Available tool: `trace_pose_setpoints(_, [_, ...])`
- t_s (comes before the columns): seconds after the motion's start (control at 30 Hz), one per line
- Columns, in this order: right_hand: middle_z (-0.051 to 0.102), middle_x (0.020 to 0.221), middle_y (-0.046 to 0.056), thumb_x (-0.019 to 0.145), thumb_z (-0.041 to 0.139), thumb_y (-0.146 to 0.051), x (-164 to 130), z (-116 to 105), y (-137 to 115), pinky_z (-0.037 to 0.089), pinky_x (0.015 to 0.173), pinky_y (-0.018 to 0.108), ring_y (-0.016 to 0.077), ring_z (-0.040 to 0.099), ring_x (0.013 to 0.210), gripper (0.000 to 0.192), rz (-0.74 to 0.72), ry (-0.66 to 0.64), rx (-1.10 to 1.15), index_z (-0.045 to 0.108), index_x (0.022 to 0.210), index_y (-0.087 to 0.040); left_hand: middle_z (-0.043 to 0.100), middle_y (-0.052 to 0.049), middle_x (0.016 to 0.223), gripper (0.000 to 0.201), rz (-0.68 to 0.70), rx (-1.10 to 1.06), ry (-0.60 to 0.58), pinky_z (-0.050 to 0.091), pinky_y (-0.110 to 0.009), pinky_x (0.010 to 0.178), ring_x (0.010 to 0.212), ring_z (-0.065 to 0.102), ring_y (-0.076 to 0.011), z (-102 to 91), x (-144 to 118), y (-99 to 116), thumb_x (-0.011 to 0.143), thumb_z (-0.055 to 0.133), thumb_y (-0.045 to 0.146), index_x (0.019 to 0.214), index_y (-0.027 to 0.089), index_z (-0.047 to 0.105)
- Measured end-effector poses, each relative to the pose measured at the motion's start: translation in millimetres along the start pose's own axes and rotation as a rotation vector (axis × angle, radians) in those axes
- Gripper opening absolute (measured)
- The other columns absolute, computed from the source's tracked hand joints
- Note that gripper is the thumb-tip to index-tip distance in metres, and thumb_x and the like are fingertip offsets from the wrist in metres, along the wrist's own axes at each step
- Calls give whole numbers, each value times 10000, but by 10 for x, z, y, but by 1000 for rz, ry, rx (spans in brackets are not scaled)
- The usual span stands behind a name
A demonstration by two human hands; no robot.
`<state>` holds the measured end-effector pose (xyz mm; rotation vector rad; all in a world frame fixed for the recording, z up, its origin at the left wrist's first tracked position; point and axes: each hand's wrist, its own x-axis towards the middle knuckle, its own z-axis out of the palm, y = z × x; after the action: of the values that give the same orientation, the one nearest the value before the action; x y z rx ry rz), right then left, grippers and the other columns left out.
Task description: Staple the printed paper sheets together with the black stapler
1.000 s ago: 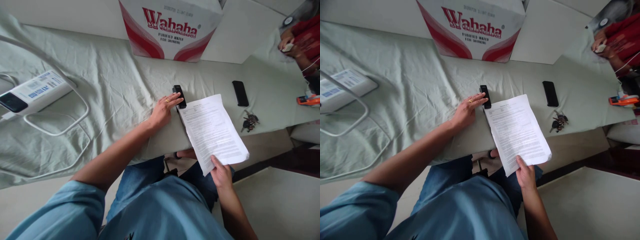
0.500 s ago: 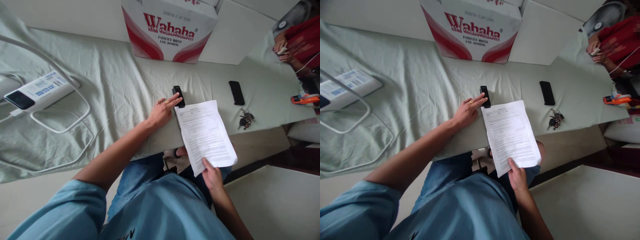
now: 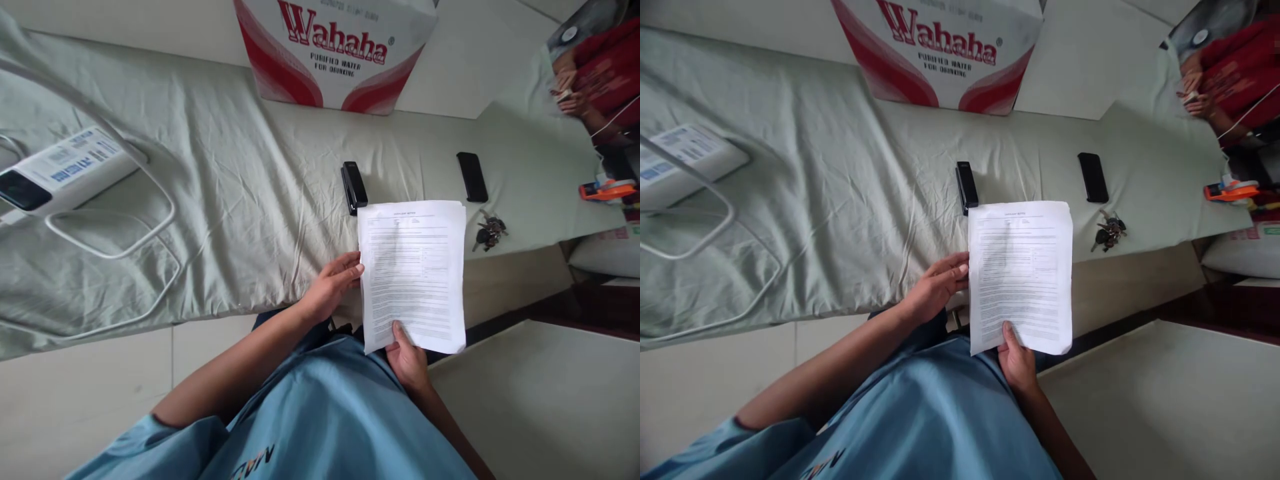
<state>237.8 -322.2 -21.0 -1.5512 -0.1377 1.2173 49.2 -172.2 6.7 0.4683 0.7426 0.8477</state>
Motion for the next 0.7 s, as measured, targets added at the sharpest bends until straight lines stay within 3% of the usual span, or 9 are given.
trace_pose_setpoints(0.17, [803,1477,53,744,987,-549,-29,-134,-52,537,1307,569,351,683,1495,788,-27,69,-33,758,1473,-356,856,-152,1237,537,-24,33,-94,565,-466,1131,1280,769,-347,93,33,-81,806,976,520,1207,188,845])
trace_pose_setpoints(0.3, [810,1461,34,771,966,-564,-89,-73,-47,511,1329,529,321,691,1484,801,-44,-31,-69,732,1511,-367,859,-167,1223,588,-50,41,-164,554,-522,1182,1276,773,-382,205,-3,-160,813,958,630,1154,162,853])
trace_pose_setpoints(0.4, [849,1367,35,749,986,-568,-97,16,3,470,1351,556,326,739,1409,827,17,-112,-77,736,1503,-340,869,-166,1172,620,-101,8,-22,584,-573,1164,1212,796,-404,192,-80,-217,753,984,643,1114,157,849])
trace_pose_setpoints(0.53, [874,1291,56,624,1012,-695,14,22,-102,489,1304,638,390,759,1355,875,138,-220,-77,793,1396,-349,876,-157,1132,551,-118,-16,187,617,-585,1145,1203,804,-410,-30,-237,-149,741,1001,528,1117,161,837])
trace_pose_setpoints(0.63, [884,1226,83,604,874,-933,99,-24,-396,538,1240,638,424,734,1393,833,112,-162,-83,854,1186,-336,877,-164,1163,471,-202,-65,193,653,-570,1094,1166,823,-400,-197,-367,-50,757,1001,415,1111,160,825])
trace_pose_setpoints(0.7, [872,1279,80,780,710,-973,110,-25,-628,539,1228,615,393,709,1440,776,144,-187,-121,849,1190,-329,879,-170,1162,442,-271,-93,148,664,-565,1073,1128,835,-392,-240,-425,-28,767,995,377,1110,157,823])
